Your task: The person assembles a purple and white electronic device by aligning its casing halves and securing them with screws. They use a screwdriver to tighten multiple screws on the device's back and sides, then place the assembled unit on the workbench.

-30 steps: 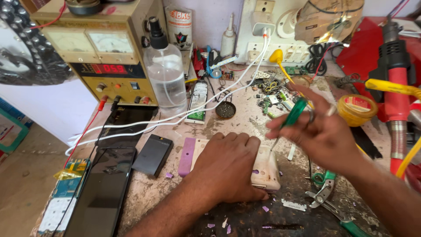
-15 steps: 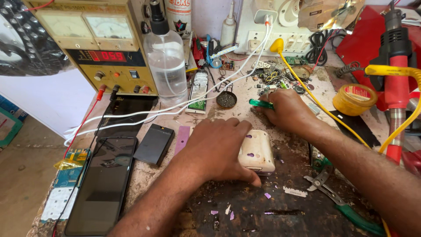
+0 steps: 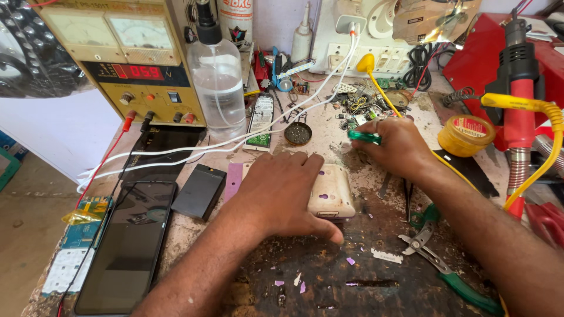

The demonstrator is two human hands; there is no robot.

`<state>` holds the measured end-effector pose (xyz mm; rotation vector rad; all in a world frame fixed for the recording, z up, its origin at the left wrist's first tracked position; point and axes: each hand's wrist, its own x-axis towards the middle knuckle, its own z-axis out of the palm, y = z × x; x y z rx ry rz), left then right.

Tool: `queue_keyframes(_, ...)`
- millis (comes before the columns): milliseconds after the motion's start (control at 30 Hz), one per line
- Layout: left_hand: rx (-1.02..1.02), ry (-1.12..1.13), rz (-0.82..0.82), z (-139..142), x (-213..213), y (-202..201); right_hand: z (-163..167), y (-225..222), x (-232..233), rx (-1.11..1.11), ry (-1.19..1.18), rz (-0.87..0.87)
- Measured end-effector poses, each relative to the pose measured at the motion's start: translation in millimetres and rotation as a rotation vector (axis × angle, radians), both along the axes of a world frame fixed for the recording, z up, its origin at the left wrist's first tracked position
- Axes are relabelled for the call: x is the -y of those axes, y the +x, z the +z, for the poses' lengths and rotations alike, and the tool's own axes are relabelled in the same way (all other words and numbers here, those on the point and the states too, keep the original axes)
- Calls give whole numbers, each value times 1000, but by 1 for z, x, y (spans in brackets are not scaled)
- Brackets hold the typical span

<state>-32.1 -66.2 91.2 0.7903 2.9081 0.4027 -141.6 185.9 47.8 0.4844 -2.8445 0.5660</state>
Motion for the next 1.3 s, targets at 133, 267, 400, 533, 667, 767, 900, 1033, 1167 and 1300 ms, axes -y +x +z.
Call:
queue_keyframes(133, -70, -18, -11, -4, -1, -2, -6, -2, 11, -66, 148, 70)
queue_keyframes(267, -36, -45, 6, -7, 2, -4, -13, -7, 17, -93, 279, 49)
queue_keyframes(400, -78, -26, 39, -7, 1, -2, -10, 2, 19, -180, 323, 84)
queue_keyframes(533, -70, -26, 32, -4, 3, 1, 7, 33, 12, 87, -32, 148)
queue_keyframes(667, -47, -37, 48, -5, 3, 3, 1, 82, 8, 350, -381, 310)
queue_keyframes(767, -53, -26, 52, -6, 2, 3, -15, 93, 13, 429, -582, 338)
queue_keyframes(900, -49, -23, 48, -7, 3, 2, -27, 90, 11, 494, -643, 283)
queue_keyframes(1033, -38, -28, 51, -9, 2, -1, -33, 90, 9, 537, -749, 258)
queue_keyframes(1167, -52, -26, 49, -12, 1, -1, -38, 93, 10, 480, -728, 290)
queue_keyframes(1300, -47, -26, 48, -14, 2, -1, -41, 93, 9, 439, -708, 321)
